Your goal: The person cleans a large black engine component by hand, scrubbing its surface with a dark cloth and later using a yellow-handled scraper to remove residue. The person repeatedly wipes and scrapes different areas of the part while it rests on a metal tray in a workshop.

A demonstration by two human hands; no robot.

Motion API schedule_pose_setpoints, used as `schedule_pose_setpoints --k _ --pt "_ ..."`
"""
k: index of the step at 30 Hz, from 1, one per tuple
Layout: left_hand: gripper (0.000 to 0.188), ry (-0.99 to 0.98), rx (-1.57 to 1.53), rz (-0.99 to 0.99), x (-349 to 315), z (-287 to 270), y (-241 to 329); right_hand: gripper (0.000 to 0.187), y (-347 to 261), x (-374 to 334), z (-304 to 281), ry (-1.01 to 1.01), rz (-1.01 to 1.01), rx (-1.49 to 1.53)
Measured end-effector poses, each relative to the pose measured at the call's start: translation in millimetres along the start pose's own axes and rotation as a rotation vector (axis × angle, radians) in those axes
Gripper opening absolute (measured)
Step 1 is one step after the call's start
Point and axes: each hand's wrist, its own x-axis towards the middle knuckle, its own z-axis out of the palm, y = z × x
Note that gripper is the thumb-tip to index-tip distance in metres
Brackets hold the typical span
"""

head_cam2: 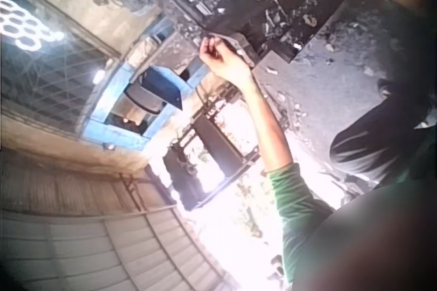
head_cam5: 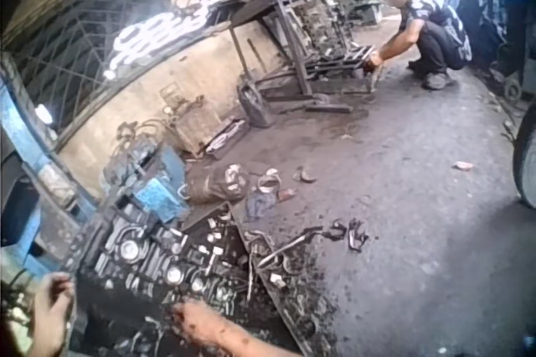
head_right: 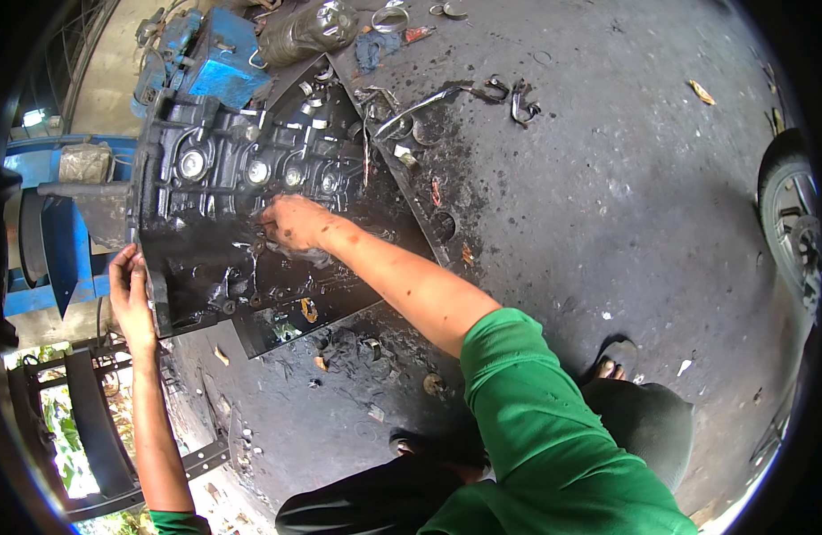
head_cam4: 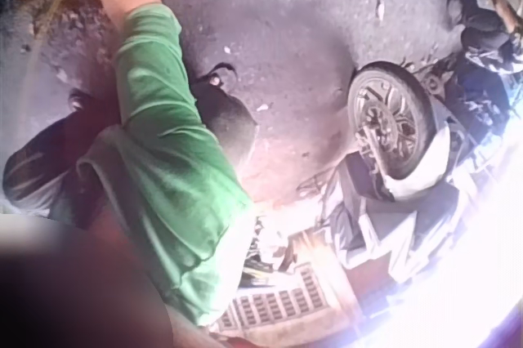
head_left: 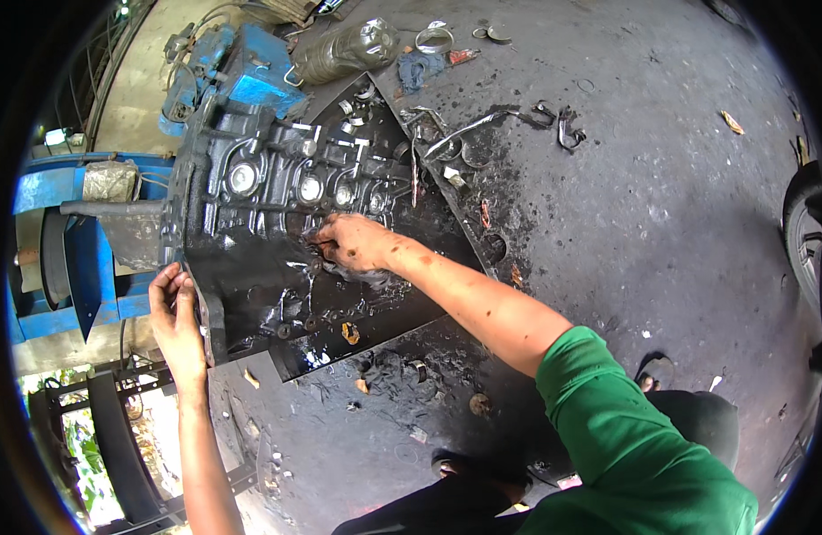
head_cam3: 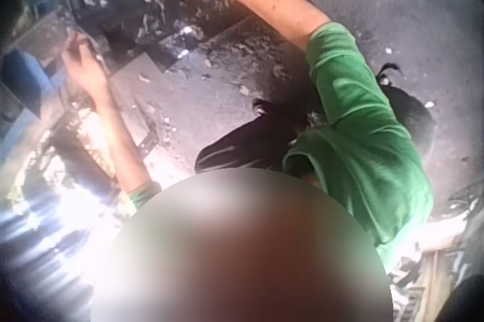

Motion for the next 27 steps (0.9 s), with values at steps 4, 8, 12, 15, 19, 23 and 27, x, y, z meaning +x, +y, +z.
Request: schedule_pose_setpoints --k 4,8,12,15,19,23,27 --pt "0.031 -0.023 0.044 0.02 2 -2 -1 0.036 9 -14 -26 -0.163 -0.084 0.155" --pt "0.031 -0.035 0.086 0.03 3 -3 0 0.04 26 -36 -55 -0.161 -0.159 0.181" --pt "0.031 -0.021 0.104 0.046 2 -2 1 0.047 30 -31 -43 0.178 0.222 0.149" --pt "0.031 -0.023 0.081 0.014 2 -2 1 0.039 20 -17 4 0.197 0.078 0.119" --pt "0.031 -0.04 0.064 0.039 4 -3 0 0.034 30 -8 30 0.018 0.146 0.081" --pt "0.031 -0.043 0.073 0.048 5 -3 -4 0.035 38 -11 8 -0.108 0.093 0.004" --pt "0.03 -0.026 0.083 0.05 4 -1 -5 0.036 28 -20 -20 -0.308 0.068 -0.045"
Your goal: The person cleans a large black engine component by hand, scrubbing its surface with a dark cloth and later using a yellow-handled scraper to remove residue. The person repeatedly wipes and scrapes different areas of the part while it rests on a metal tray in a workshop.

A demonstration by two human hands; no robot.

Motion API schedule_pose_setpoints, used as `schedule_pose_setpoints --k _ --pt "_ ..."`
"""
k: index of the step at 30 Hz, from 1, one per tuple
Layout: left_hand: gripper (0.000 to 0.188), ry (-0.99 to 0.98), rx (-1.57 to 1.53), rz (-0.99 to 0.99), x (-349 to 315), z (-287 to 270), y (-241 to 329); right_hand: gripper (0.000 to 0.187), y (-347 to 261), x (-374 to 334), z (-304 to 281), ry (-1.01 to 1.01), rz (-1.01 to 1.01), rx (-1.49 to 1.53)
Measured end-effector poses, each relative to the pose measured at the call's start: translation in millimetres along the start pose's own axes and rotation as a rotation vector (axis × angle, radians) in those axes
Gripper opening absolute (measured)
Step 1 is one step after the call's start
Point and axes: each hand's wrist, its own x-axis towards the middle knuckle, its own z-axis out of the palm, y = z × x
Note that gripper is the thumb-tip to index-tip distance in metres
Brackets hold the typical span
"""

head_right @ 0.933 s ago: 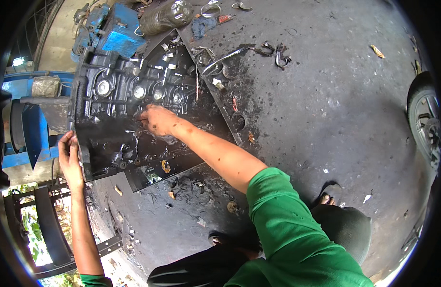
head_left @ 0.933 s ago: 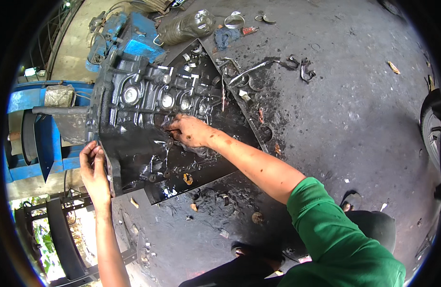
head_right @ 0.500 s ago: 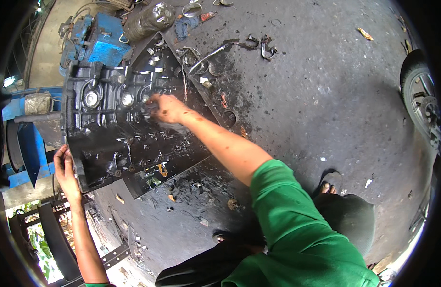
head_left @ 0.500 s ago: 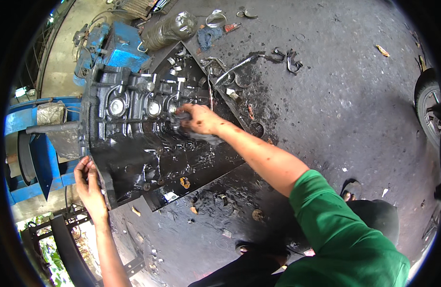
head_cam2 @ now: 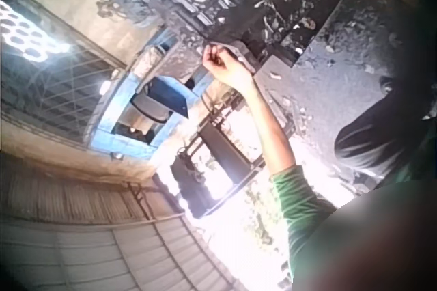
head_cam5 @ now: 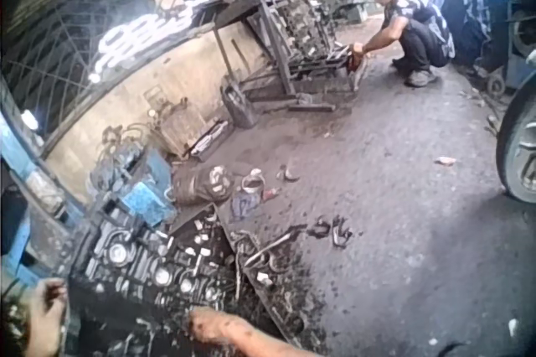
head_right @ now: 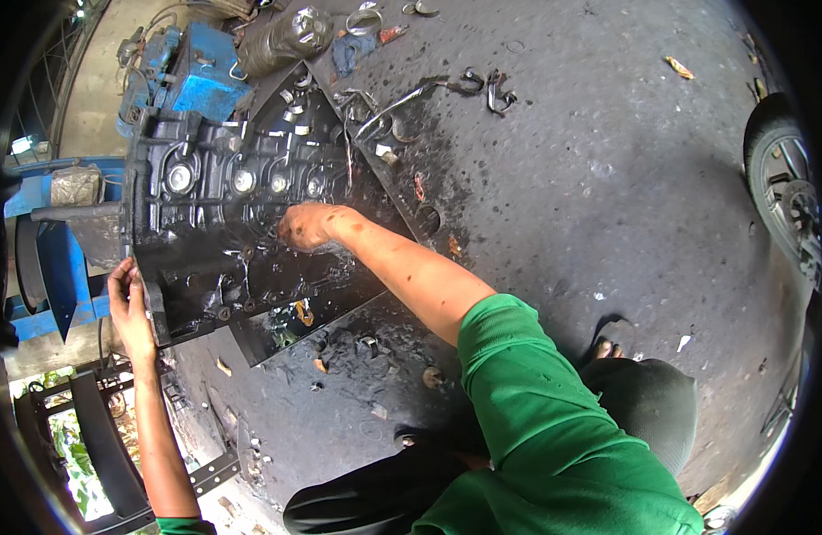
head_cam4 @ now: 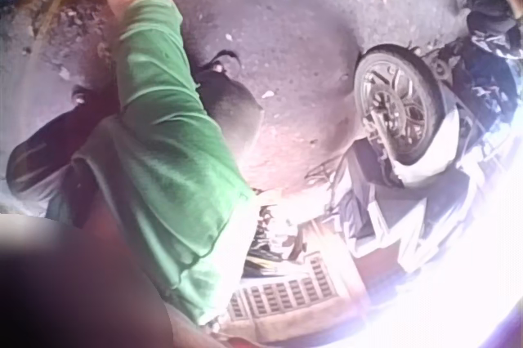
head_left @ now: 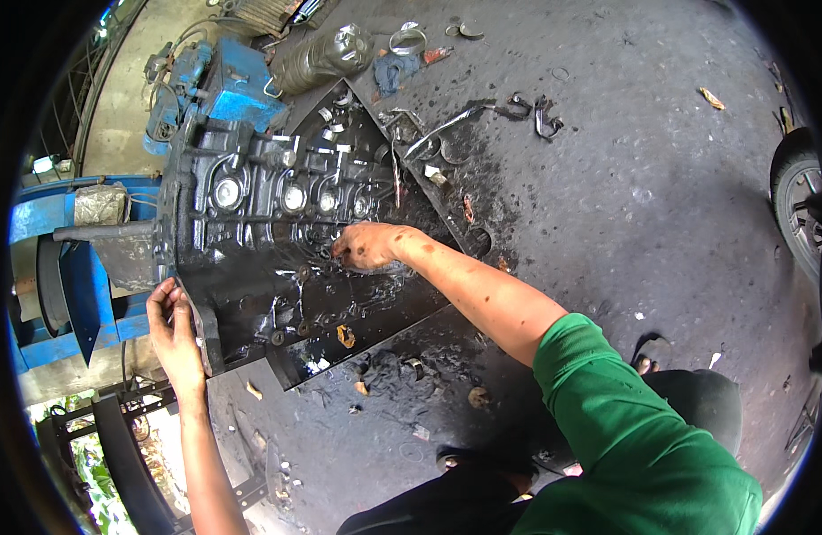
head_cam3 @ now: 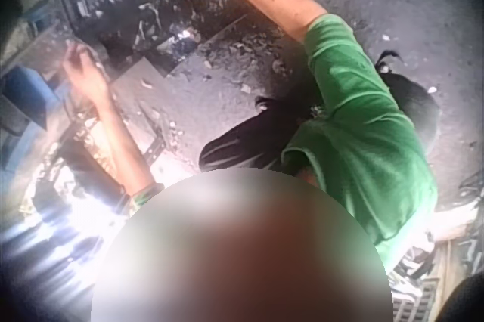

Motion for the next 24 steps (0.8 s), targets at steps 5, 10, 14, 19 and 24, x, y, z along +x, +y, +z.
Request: schedule_pose_setpoints --k 5,10,14,19,24 --pt "0.032 -0.024 -0.052 -0.016 1 0 3 0.034 -10 4 -2 0.03 0.036 -0.141" --pt "0.032 0.0 -0.03 -0.035 -1 0 3 0.031 -7 14 17 0.274 0.009 0.002" --pt "0.034 -0.016 -0.062 -0.07 -1 0 2 0.03 -1 -2 21 0.13 0.053 0.021" --pt "0.034 -0.009 -0.011 -0.074 1 0 3 0.029 -9 -42 15 0.21 -0.036 0.01" --pt "0.032 0.027 -0.109 -0.051 1 2 4 0.034 -49 -48 45 0.743 0.076 0.269"
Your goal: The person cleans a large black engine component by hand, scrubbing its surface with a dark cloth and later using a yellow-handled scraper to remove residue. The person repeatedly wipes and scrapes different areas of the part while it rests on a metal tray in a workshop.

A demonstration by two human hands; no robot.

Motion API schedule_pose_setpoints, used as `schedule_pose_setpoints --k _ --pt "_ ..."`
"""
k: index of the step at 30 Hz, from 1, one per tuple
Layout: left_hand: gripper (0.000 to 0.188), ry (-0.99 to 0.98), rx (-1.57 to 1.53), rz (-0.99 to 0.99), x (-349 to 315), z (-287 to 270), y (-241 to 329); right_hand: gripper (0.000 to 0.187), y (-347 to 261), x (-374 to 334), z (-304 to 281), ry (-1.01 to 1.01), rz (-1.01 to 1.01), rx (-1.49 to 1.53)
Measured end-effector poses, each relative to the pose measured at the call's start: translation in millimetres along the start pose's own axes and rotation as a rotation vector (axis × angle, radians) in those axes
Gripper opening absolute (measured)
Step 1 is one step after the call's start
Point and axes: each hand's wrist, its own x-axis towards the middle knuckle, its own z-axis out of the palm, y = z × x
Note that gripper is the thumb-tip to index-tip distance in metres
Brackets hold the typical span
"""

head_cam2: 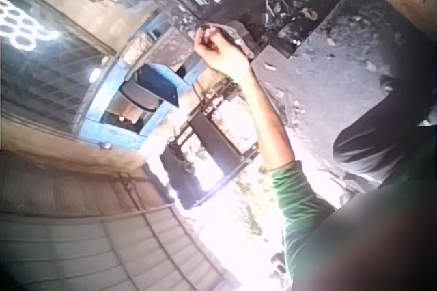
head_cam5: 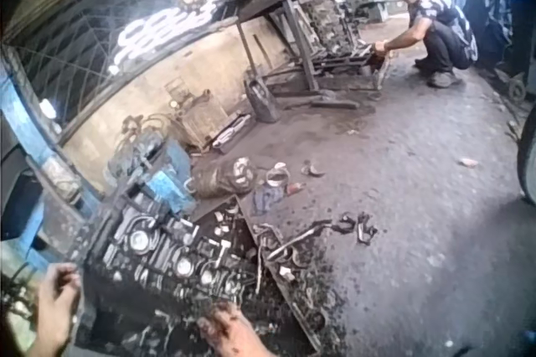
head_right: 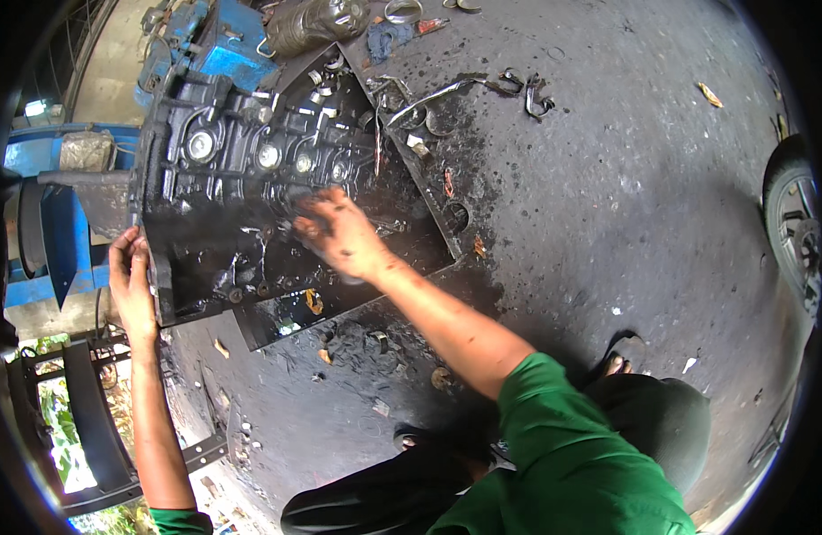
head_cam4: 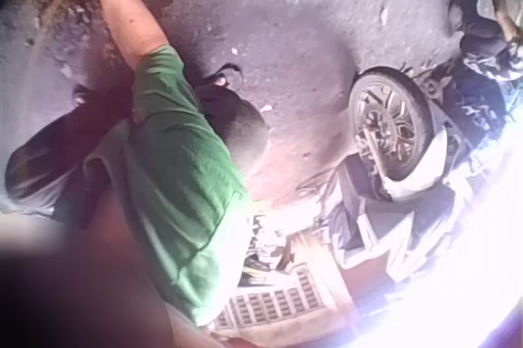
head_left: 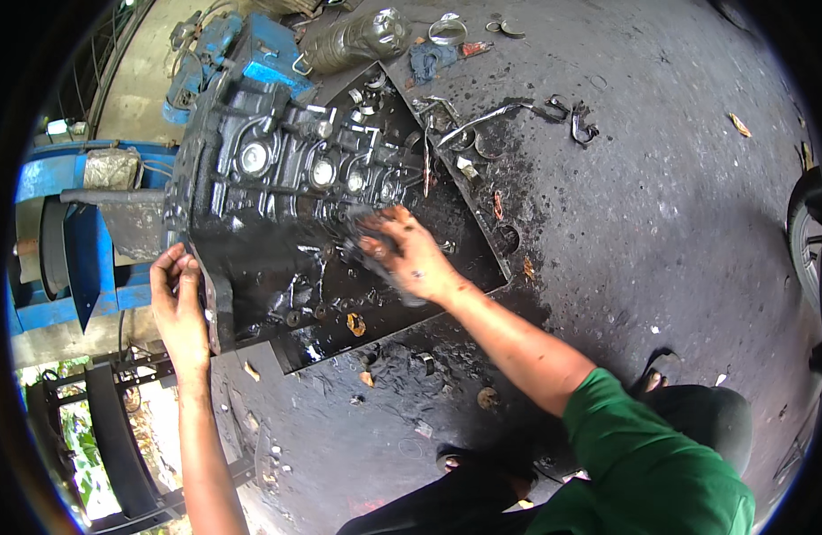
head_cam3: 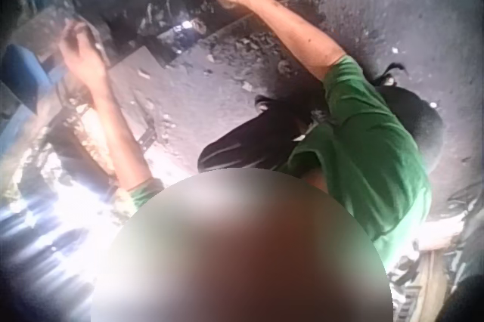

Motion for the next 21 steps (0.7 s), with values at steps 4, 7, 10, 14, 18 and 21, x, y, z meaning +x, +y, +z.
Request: schedule_pose_setpoints --k 4,7,10,14,18,21 --pt "0.032 -0.005 0.04 0.008 -3 1 1 0.033 -9 -8 66 0.244 -0.133 -0.192" --pt "0.032 -0.009 -0.004 0.0 -3 2 3 0.029 2 -8 88 0.383 -0.12 -0.294" --pt "0.032 0.0 0.036 0.019 -4 2 6 0.018 8 4 91 0.466 -0.124 -0.301" --pt "0.035 0.017 0.007 0.038 -4 3 5 0.025 4 23 78 0.407 -0.048 -0.328" --pt "0.036 0.056 0.05 0.061 -6 3 4 0.033 -8 37 52 0.141 -0.043 -0.314" --pt "0.035 0.085 0.0 0.062 -6 5 6 0.038 -19 45 37 -0.049 0.04 -0.453"
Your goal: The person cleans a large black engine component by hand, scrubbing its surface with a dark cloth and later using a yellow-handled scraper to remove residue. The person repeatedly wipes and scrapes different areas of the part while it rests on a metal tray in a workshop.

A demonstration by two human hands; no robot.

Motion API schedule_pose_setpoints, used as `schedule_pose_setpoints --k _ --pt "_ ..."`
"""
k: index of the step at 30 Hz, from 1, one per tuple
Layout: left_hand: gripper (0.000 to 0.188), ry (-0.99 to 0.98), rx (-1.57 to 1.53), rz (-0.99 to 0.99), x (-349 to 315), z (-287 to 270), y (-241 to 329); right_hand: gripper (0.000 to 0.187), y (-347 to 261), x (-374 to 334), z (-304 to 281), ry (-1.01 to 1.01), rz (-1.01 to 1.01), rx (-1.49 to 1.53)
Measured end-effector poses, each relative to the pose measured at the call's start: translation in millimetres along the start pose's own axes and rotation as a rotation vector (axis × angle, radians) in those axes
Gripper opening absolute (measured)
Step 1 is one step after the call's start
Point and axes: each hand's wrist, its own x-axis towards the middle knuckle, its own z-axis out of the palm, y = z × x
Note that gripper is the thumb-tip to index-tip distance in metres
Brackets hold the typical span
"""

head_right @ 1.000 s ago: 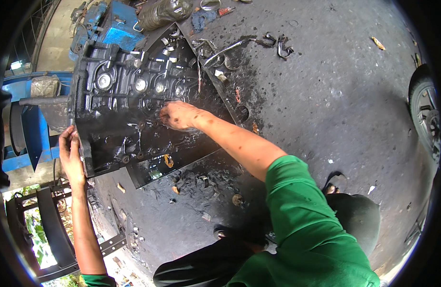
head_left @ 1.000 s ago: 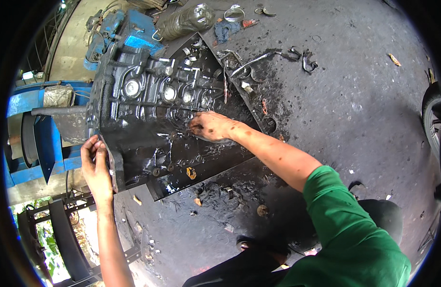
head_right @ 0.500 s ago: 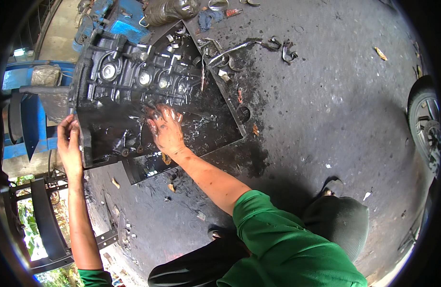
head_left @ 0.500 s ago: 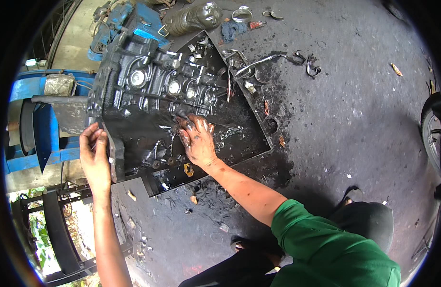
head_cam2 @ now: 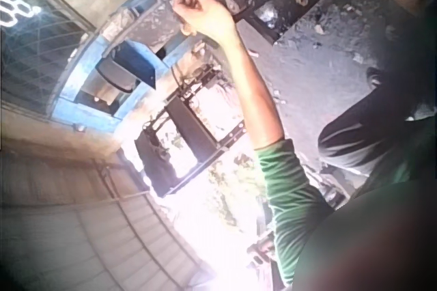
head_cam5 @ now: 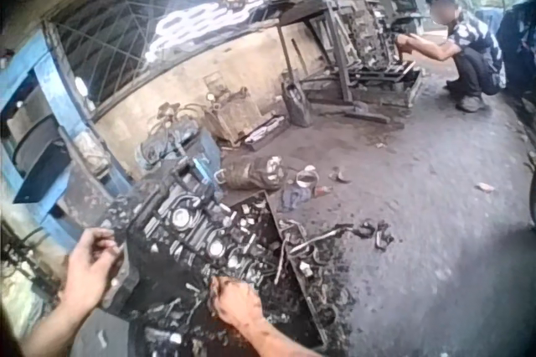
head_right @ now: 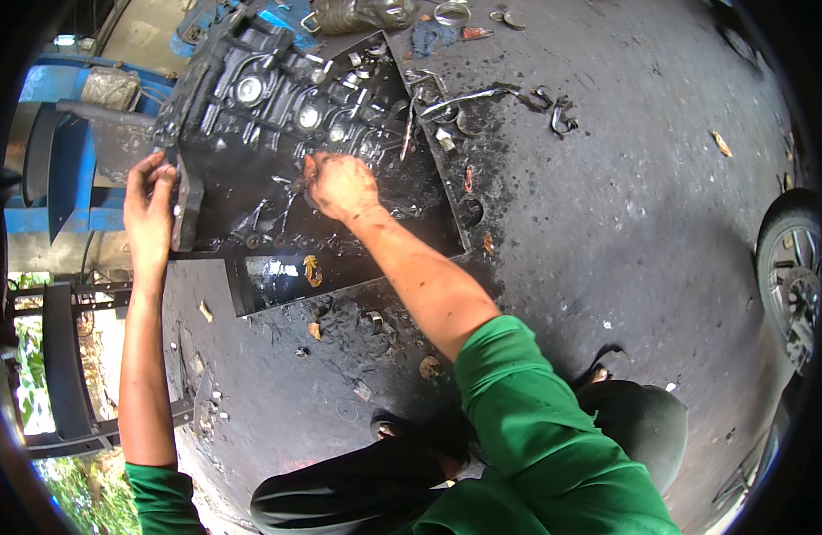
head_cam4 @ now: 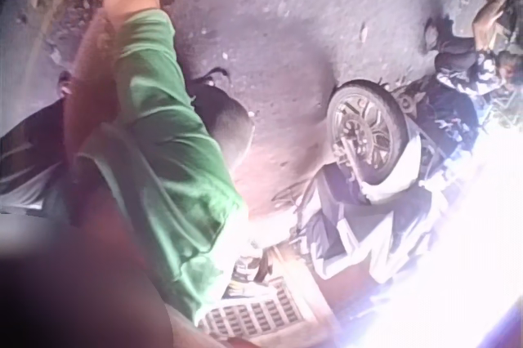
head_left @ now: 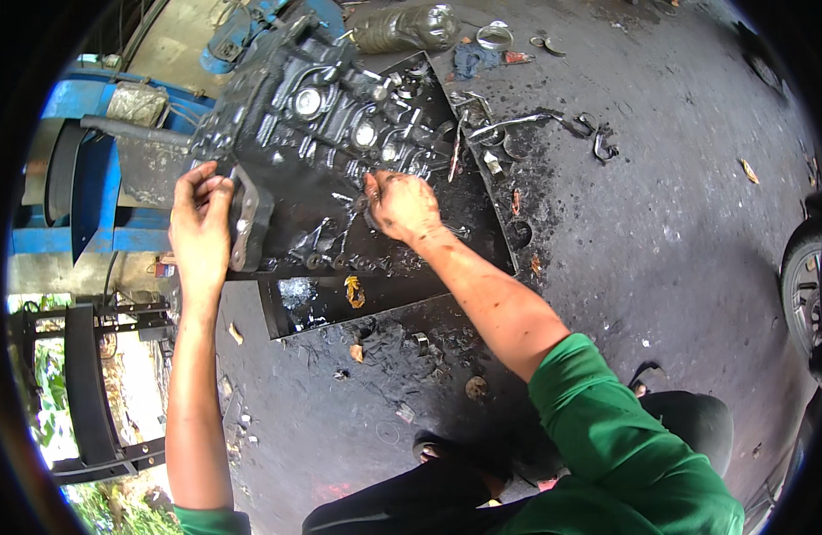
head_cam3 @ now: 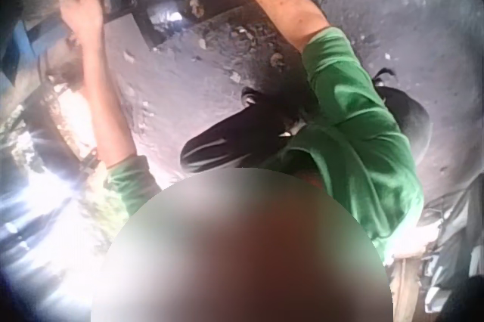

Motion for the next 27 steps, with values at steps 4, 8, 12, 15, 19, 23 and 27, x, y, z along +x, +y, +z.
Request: schedule_pose_setpoints --k 4,8,12,15,19,23,27 --pt "0.034 0.011 0.058 0.0 -1 -1 5 0.041 23 -12 -17 -0.053 0.147 -0.035" --pt "0.035 0.033 0.046 -0.034 -2 0 5 0.04 86 -69 -15 -0.015 0.244 -0.223" --pt "0.035 0.034 0.002 -0.07 2 -3 0 0.031 124 -122 7 -0.24 -0.006 -0.468" --pt "0.036 0.059 0.018 -0.062 3 -4 -6 0.036 132 -137 22 -0.494 0.116 -0.538" --pt "0.038 0.048 -0.09 -0.126 5 -5 -14 0.034 142 -118 32 -0.463 0.215 -0.469" --pt "0.043 -0.004 -0.219 -0.146 9 -6 -17 0.041 142 -96 7 -0.517 0.107 -0.305" --pt "0.046 -0.033 -0.205 -0.181 8 -6 -15 0.046 92 -80 -46 -0.331 0.117 0.176"
